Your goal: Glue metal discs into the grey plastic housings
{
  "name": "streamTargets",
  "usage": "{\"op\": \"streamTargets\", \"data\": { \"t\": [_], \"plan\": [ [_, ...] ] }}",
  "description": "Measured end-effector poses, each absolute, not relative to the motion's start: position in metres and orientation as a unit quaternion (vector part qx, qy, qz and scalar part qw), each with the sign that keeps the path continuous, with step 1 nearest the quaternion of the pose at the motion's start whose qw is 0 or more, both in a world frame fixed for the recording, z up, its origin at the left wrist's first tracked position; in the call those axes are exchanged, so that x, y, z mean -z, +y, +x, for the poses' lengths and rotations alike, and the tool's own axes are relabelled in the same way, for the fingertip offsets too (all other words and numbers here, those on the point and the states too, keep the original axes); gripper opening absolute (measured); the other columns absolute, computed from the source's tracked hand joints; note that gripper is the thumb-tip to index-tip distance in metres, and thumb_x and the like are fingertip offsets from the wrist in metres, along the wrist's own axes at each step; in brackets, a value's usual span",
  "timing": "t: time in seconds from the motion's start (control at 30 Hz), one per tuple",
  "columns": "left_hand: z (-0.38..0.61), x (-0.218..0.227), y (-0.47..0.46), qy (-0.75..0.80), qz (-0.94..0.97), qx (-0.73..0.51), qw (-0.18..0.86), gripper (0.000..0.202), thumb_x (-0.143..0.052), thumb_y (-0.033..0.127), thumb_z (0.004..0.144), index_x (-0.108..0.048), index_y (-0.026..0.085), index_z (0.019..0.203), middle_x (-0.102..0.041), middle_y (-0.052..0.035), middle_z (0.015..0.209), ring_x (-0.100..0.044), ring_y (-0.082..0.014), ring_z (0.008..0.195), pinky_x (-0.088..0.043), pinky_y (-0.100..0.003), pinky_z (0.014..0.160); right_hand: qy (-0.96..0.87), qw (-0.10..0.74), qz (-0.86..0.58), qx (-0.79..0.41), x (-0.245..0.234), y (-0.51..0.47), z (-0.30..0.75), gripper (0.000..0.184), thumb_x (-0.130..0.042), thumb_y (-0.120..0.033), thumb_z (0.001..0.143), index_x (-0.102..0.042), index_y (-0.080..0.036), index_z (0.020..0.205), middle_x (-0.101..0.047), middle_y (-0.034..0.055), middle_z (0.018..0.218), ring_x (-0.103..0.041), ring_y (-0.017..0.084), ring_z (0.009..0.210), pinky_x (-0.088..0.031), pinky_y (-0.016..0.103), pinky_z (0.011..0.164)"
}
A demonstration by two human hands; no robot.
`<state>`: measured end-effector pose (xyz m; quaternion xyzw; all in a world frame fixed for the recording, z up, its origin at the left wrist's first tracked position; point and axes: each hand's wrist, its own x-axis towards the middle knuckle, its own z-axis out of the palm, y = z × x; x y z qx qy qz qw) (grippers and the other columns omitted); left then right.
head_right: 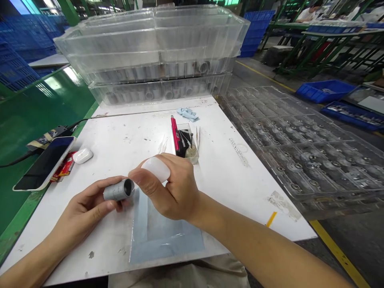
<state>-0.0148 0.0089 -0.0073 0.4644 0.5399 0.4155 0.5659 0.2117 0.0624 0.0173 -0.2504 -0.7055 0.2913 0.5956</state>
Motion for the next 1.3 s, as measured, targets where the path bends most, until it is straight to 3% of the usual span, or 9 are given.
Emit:
{"op": "streamTargets", "data": {
  "t": [0.03, 0.1, 0.2, 0.33, 0.53, 0.87, 1.3],
  "plan": [
    [-0.014, 0.006, 0.008, 0.549, 0.463, -0.415, 0.559, 0.045, -0.088, 0.033, 0.078, -0.073, 0.030, 0.120, -0.076, 0.0002, 0.118, -0.071, -0.0172, 0.085, -0.055, -0.028, 0.083, -0.707, 0.595, -0.252, -0.288, -0.017, 0.062, 0.212, 0.031, -0.059, -0.033, 0.101, -0.073, -0.017, 0.079, -0.062, 0.0000, 0.062, -0.052, 0.010, 0.051, -0.045, 0.027, 0.051],
    [-0.012, 0.005, 0.007, 0.577, 0.472, -0.390, 0.541, 0.051, -0.089, 0.034, 0.076, -0.071, 0.031, 0.123, -0.078, 0.0025, 0.097, -0.066, -0.0152, 0.076, -0.054, -0.025, 0.073, -0.707, 0.595, -0.256, -0.285, -0.017, 0.062, 0.211, 0.033, -0.059, -0.034, 0.101, -0.072, -0.017, 0.076, -0.064, 0.0003, 0.062, -0.053, 0.010, 0.051, -0.045, 0.027, 0.051],
    [-0.014, 0.005, 0.005, 0.583, 0.496, -0.360, 0.533, 0.054, -0.081, 0.043, 0.084, -0.062, 0.032, 0.133, -0.074, 0.0050, 0.072, -0.060, -0.0148, 0.065, -0.050, -0.026, 0.068, -0.703, 0.597, -0.257, -0.287, -0.017, 0.063, 0.211, 0.036, -0.059, -0.036, 0.101, -0.070, -0.017, 0.072, -0.062, 0.0001, 0.059, -0.053, 0.010, 0.051, -0.045, 0.026, 0.050],
    [-0.018, 0.006, 0.005, 0.555, 0.519, -0.345, 0.552, 0.048, -0.073, 0.053, 0.090, -0.062, 0.028, 0.130, -0.078, -0.0001, 0.081, -0.063, -0.0183, 0.074, -0.050, -0.031, 0.075, -0.700, 0.600, -0.243, -0.302, -0.016, 0.062, 0.210, 0.031, -0.060, -0.034, 0.100, -0.072, -0.017, 0.077, -0.061, -0.0004, 0.059, -0.051, 0.009, 0.050, -0.044, 0.026, 0.049],
    [-0.022, 0.009, 0.009, 0.509, 0.544, -0.319, 0.586, 0.046, -0.057, 0.059, 0.098, -0.063, 0.022, 0.124, -0.075, -0.0013, 0.072, -0.060, -0.0180, 0.067, -0.049, -0.030, 0.068, -0.702, 0.585, -0.264, -0.308, -0.016, 0.061, 0.209, 0.038, -0.059, -0.036, 0.100, -0.066, -0.017, 0.068, -0.055, -0.0018, 0.056, -0.047, 0.008, 0.048, -0.039, 0.025, 0.046],
    [-0.024, 0.010, 0.008, 0.511, 0.538, -0.317, 0.591, 0.046, -0.055, 0.059, 0.098, -0.065, 0.020, 0.121, -0.074, -0.0020, 0.068, -0.060, -0.0178, 0.060, -0.049, -0.029, 0.062, -0.718, 0.557, -0.280, -0.309, -0.014, 0.059, 0.208, 0.037, -0.056, -0.039, 0.102, -0.070, -0.019, 0.073, -0.063, 0.0018, 0.064, -0.058, 0.013, 0.057, -0.045, 0.029, 0.053],
    [-0.025, 0.011, 0.008, 0.510, 0.543, -0.315, 0.587, 0.044, -0.054, 0.058, 0.100, -0.065, 0.021, 0.121, -0.074, -0.0015, 0.067, -0.061, -0.0167, 0.059, -0.051, -0.028, 0.061, -0.719, 0.556, -0.282, -0.307, -0.011, 0.059, 0.206, 0.042, -0.055, -0.039, 0.103, -0.068, -0.019, 0.069, -0.060, 0.0003, 0.061, -0.056, 0.012, 0.055, -0.044, 0.028, 0.052]
  ]
}}
